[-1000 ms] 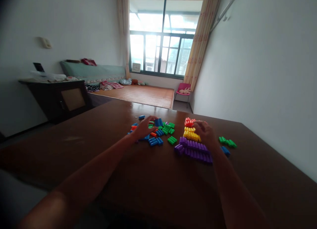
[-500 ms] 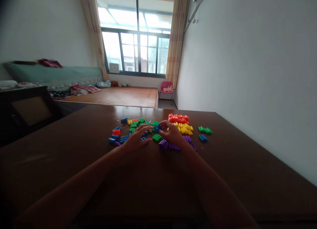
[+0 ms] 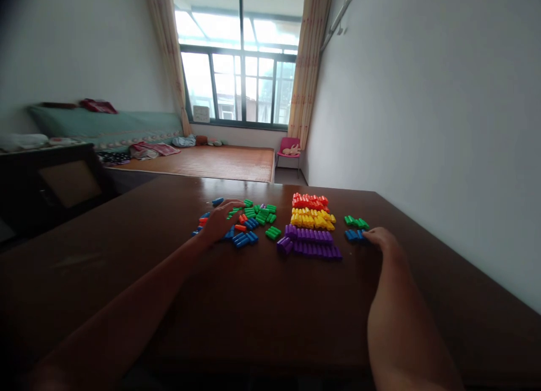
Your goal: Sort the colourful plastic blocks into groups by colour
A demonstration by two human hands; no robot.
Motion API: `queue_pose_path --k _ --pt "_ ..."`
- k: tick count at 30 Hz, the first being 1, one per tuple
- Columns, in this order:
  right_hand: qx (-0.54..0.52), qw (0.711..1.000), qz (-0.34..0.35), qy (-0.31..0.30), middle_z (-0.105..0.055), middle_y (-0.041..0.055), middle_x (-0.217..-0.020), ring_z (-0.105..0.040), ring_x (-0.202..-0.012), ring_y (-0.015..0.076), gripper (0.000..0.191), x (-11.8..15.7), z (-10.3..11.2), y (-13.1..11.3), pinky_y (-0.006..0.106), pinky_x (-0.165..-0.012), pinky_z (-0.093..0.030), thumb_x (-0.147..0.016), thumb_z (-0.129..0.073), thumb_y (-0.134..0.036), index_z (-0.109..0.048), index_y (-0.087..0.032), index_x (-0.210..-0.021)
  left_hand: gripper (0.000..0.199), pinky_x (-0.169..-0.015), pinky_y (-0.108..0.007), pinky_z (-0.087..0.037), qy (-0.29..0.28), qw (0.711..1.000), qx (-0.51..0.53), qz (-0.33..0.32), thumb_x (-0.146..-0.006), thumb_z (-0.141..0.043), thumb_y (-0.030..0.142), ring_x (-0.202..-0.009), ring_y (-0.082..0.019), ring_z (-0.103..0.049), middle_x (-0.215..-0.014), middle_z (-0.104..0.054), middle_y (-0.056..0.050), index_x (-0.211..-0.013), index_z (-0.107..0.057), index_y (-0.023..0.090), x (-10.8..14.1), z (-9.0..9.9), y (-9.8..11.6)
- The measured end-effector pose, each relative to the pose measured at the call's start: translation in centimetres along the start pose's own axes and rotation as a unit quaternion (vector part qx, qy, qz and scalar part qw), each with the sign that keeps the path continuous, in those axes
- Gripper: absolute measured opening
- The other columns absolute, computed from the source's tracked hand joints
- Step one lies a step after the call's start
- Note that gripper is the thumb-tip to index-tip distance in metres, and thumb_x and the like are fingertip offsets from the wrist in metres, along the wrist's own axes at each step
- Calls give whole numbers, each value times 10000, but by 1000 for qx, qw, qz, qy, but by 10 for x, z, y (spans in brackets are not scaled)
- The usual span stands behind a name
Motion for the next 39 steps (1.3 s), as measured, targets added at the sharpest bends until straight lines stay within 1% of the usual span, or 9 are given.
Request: queue_pose_path --k 3,6,8,11,17,21,27,33,39 --pt "-1 994 -13 -105 -588 107 -473 -546 -419 212 349 -8 -25 5 355 -452 -427 -611 -686 -492 -625 -187 -452 260 -956 -326 -492 18 996 -26 79 -889 -477 252 -1034 -189 -633 -1090 -670 -54 -1065 -660 197 0 13 -35" --pt "59 998 28 -16 -622 110 -552 -576 -497 221 289 -19 -12 -8 370 -527 -464 -656 -652 -450 -640 -187 -536 272 -910 -320 -513 6 991 -45 122 -887 -469 244 -969 -184 -652 -1034 -690 -55 -1066 -668 192 3 11 -55" --pt "84 992 48 84 -682 127 -729 -620 -630 230 231 -16 2 -27 373 -635 -494 -704 -603 -381 -694 -171 -733 274 -947 -334 -493 -28 993 -56 98 -891 -478 254 -1023 -192 -636 -1073 -690 -57 -1079 -669 200 6 -4 -50" --pt "70 975 145 153 -690 138 -972 -636 -806 225 330 4 2 -85 363 -783 -495 -794 -506 -329 -682 -153 -1011 294 -1034 -376 -428 -111 991 -71 23 -876 -542 312 -1181 -221 -560 -1229 -645 -60 -1133 -661 234 15 -37 -25" --pt "65 934 342 82 -683 127 -1065 -624 -943 238 340 72 -33 -209 366 -886 -466 -896 -426 -309 -670 -155 -1077 268 -1067 -406 -354 -237 965 -96 -49 -879 -561 446 -1228 -231 -519 -1278 -624 -21 -1063 -692 301 37 -77 4" --pt "71 910 408 20 -687 110 -1099 -609 -1011 249 333 114 -52 -258 382 -904 -446 -928 -425 -331 -675 -181 -1088 202 -1060 -413 -329 -229 964 -133 -20 -888 -553 396 -1171 -227 -549 -1182 -669 -6 -933 -718 287 35 -69 -2" --pt "50 887 457 -34 -692 89 -1087 -583 -1046 262 294 161 -62 -298 405 -903 -424 -936 -446 -350 -686 -230 -1056 192 -1058 -398 -333 -147 975 -166 32 -851 -588 312 -1182 -224 -528 -1194 -656 -15 -998 -710 296 19 -35 -21" --pt "89 880 461 -72 -710 66 -1049 -604 -990 248 296 179 -79 -314 374 -844 -444 -920 -487 -417 -668 -263 -1097 264 -930 -351 -449 -64 951 -227 200 -901 -472 327 -1089 -228 -593 -1135 -687 -41 -1017 -701 267 16 22 -92" --pt "234 867 427 -103 -720 115 -889 -637 -937 285 193 168 -121 -325 373 -764 -458 -833 -626 -373 -702 -240 -950 286 -877 -356 -485 -109 938 -209 253 -881 -485 359 -1078 -256 -616 -1152 -688 -52 -1039 -709 275 34 14 -122"
Point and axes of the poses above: each hand's wrist, its own x-axis away from the middle knuckle, its own z-axis out of the back of the hand, y = z × x, the point moved 10 cm from there along -x, towards the middle knuckle
